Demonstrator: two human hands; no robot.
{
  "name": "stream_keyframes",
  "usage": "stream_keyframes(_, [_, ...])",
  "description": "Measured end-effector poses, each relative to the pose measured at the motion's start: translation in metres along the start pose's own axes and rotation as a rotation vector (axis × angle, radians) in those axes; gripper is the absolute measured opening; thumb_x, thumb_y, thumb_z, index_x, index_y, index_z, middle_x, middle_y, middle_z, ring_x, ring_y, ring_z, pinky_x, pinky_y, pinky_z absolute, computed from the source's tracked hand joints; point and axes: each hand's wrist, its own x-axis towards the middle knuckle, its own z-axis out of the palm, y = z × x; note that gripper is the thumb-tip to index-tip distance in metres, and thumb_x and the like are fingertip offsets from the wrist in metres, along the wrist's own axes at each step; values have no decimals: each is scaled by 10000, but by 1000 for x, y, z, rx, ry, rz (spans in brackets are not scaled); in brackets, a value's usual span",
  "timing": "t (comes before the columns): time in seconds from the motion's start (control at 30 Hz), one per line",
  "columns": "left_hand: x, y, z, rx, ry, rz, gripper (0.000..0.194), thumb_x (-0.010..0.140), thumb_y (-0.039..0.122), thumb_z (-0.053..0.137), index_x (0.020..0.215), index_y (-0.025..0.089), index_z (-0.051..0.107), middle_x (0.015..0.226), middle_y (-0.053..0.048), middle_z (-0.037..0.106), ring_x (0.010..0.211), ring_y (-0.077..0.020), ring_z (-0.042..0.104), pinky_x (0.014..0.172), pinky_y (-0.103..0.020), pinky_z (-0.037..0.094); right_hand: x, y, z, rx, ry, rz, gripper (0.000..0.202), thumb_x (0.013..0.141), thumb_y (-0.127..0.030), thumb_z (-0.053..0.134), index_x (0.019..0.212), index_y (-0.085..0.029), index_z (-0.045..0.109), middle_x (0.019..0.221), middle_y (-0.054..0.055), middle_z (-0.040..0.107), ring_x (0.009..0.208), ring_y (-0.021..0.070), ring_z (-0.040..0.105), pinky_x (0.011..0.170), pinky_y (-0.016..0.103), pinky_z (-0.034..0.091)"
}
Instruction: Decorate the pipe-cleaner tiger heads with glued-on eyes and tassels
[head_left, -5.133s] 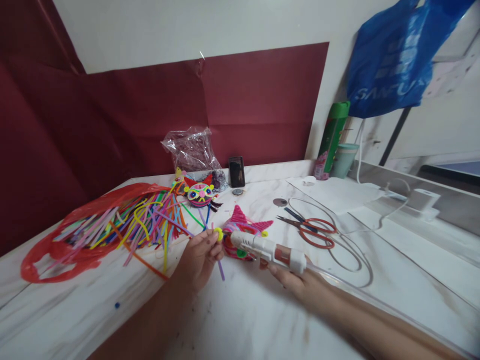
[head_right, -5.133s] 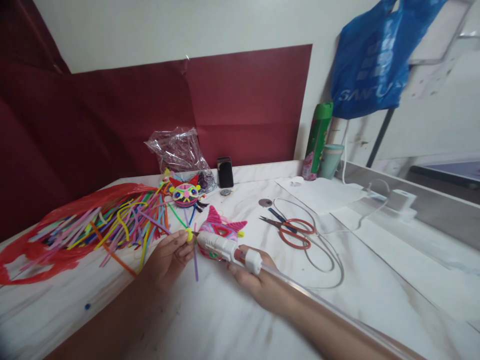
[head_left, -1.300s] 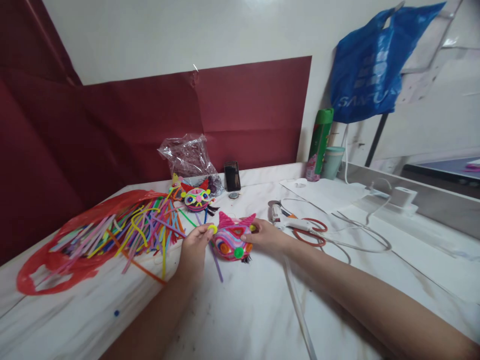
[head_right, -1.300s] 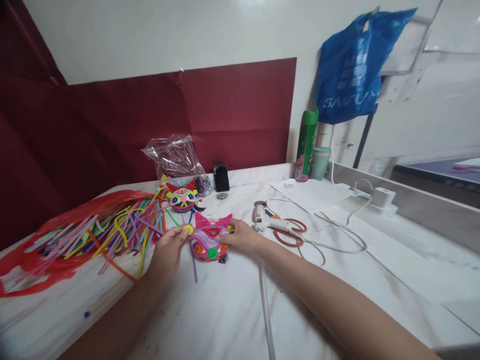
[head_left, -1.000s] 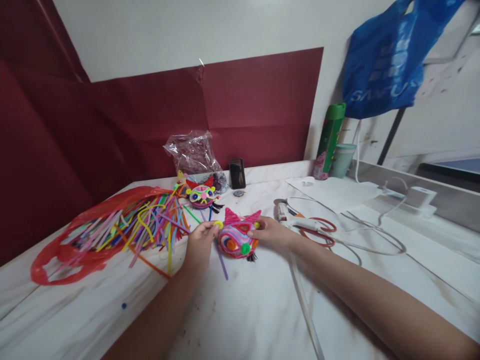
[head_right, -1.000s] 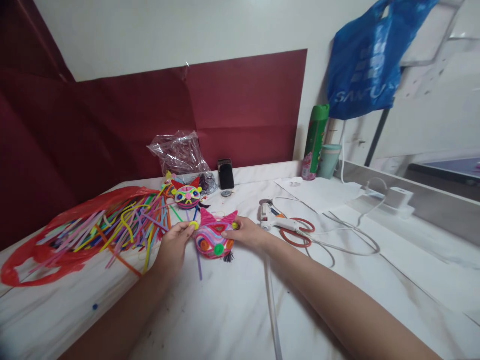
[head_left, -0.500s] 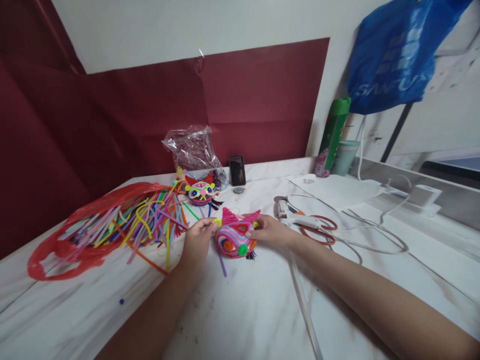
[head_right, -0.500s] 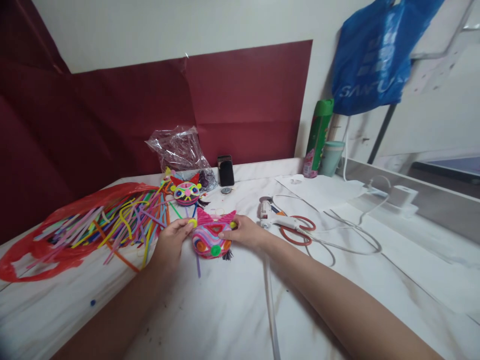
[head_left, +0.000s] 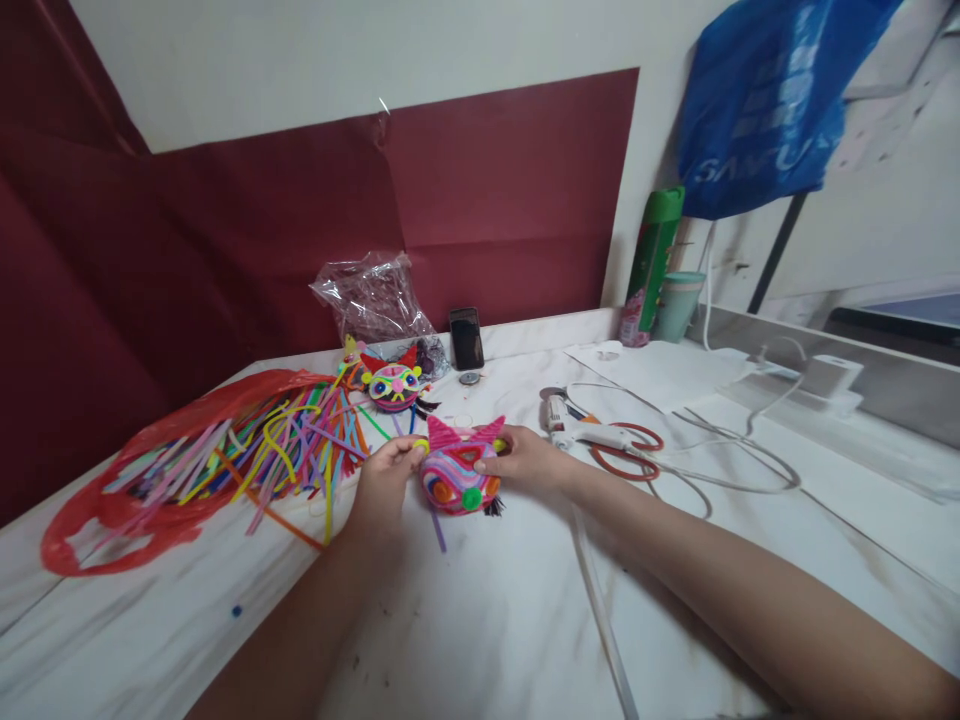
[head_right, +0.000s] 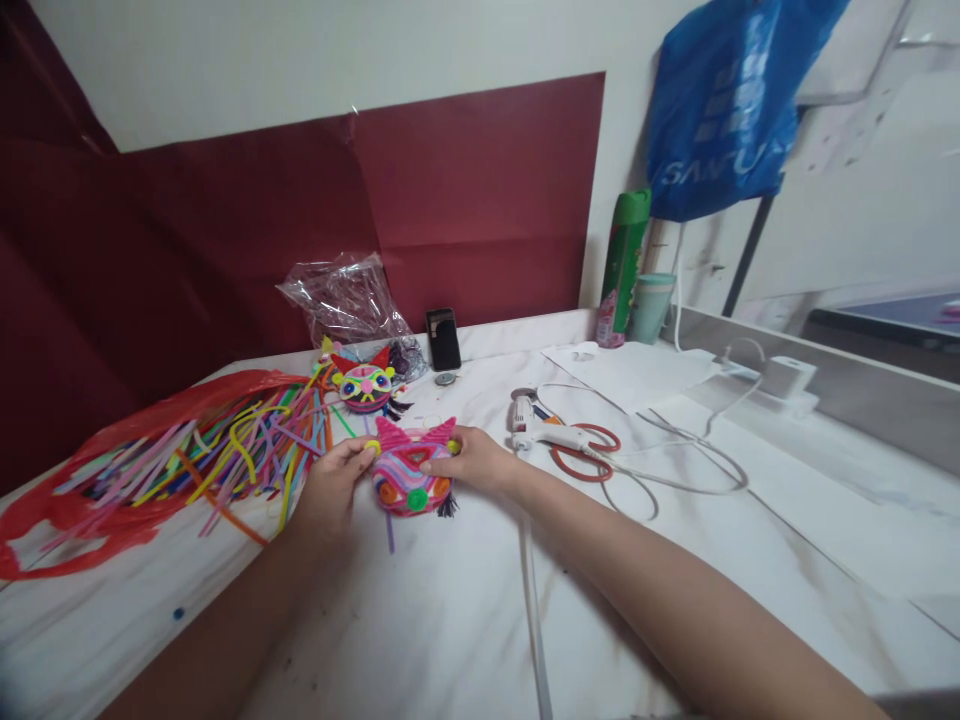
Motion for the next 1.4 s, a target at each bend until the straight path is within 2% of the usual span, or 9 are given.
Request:
stream_keyframes(0.17, [0,7,-1,7,-10,-41,334,505,331,805,752,137,692,691,-14,657,629,-122,555,614,-228,436,0,-1,1,-1,17,11,486,576,-420,807,943,-127,678,898,54,727,842,223,662,842,365,511])
stream_keyframes(0.37, [2,5,-2,52,-27,-6,308,529,327,790,760,145,698,684,-6,656,638,-122,553,616,-223,422,0,0,0,16,5,-3,467,585,-402,802,946,-133,675,906,48,726,831,216,663,826,359,517])
stream_keyframes(0.77, [2,5,-4,217,-24,86,220,593,340,731,718,163,697,683,-3,660,647,-135,554,626,-235,419,1,3,0,7,-17,14,547,581,-444,804,1014,-135,677,936,58,730,884,238,665,841,367,515])
stream_keyframes(1.2, [3,-1,-5,259,-24,135,193,639,314,687,754,159,699,711,-18,655,673,-146,550,635,-241,429,1,3,1,53,-16,24,588,555,-460,816,1016,-125,671,906,59,730,879,236,664,861,370,505])
stream_keyframes(1.4, [0,4,-3,250,-19,132,164,623,304,694,713,167,696,694,-12,656,655,-145,544,639,-249,423,1,3,1,63,-35,7,576,579,-450,807,1035,-127,667,926,57,724,912,245,657,879,381,501])
